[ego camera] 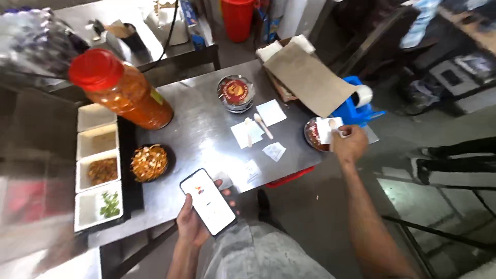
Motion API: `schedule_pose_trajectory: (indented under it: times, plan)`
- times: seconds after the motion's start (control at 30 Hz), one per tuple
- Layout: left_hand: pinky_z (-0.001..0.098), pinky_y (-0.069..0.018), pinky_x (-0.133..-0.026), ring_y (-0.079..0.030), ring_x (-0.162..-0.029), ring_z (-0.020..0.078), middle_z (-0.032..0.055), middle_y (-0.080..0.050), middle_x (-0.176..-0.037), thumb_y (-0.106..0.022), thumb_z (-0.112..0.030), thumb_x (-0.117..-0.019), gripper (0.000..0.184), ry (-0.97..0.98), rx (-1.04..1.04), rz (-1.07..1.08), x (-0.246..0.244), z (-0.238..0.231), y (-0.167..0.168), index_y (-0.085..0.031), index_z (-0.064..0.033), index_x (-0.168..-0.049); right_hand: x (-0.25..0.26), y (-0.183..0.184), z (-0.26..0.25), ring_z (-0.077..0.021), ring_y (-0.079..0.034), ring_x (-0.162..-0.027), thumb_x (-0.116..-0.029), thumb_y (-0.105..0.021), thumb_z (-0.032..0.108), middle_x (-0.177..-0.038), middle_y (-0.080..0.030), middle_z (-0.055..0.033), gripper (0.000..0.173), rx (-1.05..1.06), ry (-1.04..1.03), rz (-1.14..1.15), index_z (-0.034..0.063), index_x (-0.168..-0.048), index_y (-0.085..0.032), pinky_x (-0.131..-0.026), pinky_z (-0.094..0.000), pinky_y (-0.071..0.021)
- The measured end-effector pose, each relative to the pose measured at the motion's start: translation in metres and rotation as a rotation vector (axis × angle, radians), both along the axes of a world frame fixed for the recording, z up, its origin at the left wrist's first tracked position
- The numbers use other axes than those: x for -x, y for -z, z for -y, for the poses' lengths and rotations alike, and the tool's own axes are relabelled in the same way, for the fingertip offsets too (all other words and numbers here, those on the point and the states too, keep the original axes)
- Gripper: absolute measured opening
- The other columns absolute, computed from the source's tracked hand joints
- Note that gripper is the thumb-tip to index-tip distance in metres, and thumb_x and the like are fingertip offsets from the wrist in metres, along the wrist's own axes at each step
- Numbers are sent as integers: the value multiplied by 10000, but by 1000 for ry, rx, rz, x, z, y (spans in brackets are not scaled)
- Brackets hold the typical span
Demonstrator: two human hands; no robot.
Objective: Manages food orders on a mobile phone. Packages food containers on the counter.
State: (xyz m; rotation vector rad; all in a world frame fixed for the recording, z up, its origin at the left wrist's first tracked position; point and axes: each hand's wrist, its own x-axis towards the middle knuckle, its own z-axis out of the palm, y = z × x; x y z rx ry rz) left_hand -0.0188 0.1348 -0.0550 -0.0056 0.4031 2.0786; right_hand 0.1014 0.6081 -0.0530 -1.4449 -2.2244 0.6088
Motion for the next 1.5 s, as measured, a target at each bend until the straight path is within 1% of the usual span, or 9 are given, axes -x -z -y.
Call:
schedule_pose_trajectory:
  times: [0.17,0.27,0.43,0.6,0.8,0.93,1.07,1.27,1.5]
  plan:
    - [698,-472,-1005,-615,-1192,465,266,-587,-1362,-613,-646,-903,772,-118,93,3,6,31,-3,-534,-118,-1461,52,5,183,-249,-718,-849,-1011,-639,271,-1006,-737,-119,294,333,-654,-72,55,-1200,-703,-770,-496,-611]
    - [681,-487,-997,-627,-1186,457,259,-597,-1358,-635,-633,-898,757,-232,155,14,11,51,-8,-545,-121,-1448,84,22,277,-347,-691,-799,-941,-692,516,-854,-697,-153,485,425,-804,220,41,-1034,-722,-687,-584,-564]
    - [694,-482,-987,-624,-1180,459,261,-591,-1358,-640,-631,-891,775,-318,175,5,11,73,-6,-531,-107,-1452,108,39,311,-381,-634,-690,-859,-682,692,-737,-616,-192,671,713,-617,309,23,-822,-640,-566,-575,-506]
    - [707,-486,-975,-617,-1199,455,244,-585,-1385,-631,-632,-897,750,-331,181,-1,2,94,1,-554,-124,-1444,121,56,317,-55,-292,-389,-859,-623,757,-535,-360,62,607,1390,-203,-39,150,-846,-610,-379,-232,-300]
    - [683,-438,-1057,-597,-1271,388,172,-616,-1396,-580,-663,-914,755,-81,-15,24,20,95,5,-594,-121,-1440,143,68,328,-269,-676,-850,-887,-730,404,-909,-710,-125,360,935,-260,124,47,-937,-740,-775,-523,-544]
    - [686,-470,-1001,-628,-1200,390,163,-637,-1343,-593,-680,-891,763,-13,29,11,38,97,13,-576,-139,-1429,141,21,346,-218,-571,-690,-957,-692,344,-724,-588,-101,399,816,-529,-157,-1,-765,-634,-675,-442,-479]
    - [684,-470,-1004,-635,-1189,388,168,-649,-1322,-615,-668,-884,763,40,47,-22,53,89,-2,-575,-138,-1433,90,-29,270,-158,-675,-904,-975,-708,271,-1009,-710,-89,263,598,-634,-480,8,-984,-727,-833,-362,-580]
    - [699,-465,-1004,-631,-1192,412,200,-636,-1332,-648,-661,-873,786,127,-28,-60,48,41,-20,-577,-124,-1442,-42,-18,51,-174,-701,-800,-943,-720,109,-986,-727,-118,331,507,-38,-704,16,-1254,-657,-743,-384,-614]
    - [699,-434,-1039,-600,-1229,449,230,-610,-1366,-612,-681,-884,803,226,-45,-63,-3,-48,-20,-542,-147,-1480,-72,43,-58,-290,-687,-854,-847,-809,75,-1210,-673,-198,624,411,-78,-422,117,-1413,-550,-776,-509,-586]
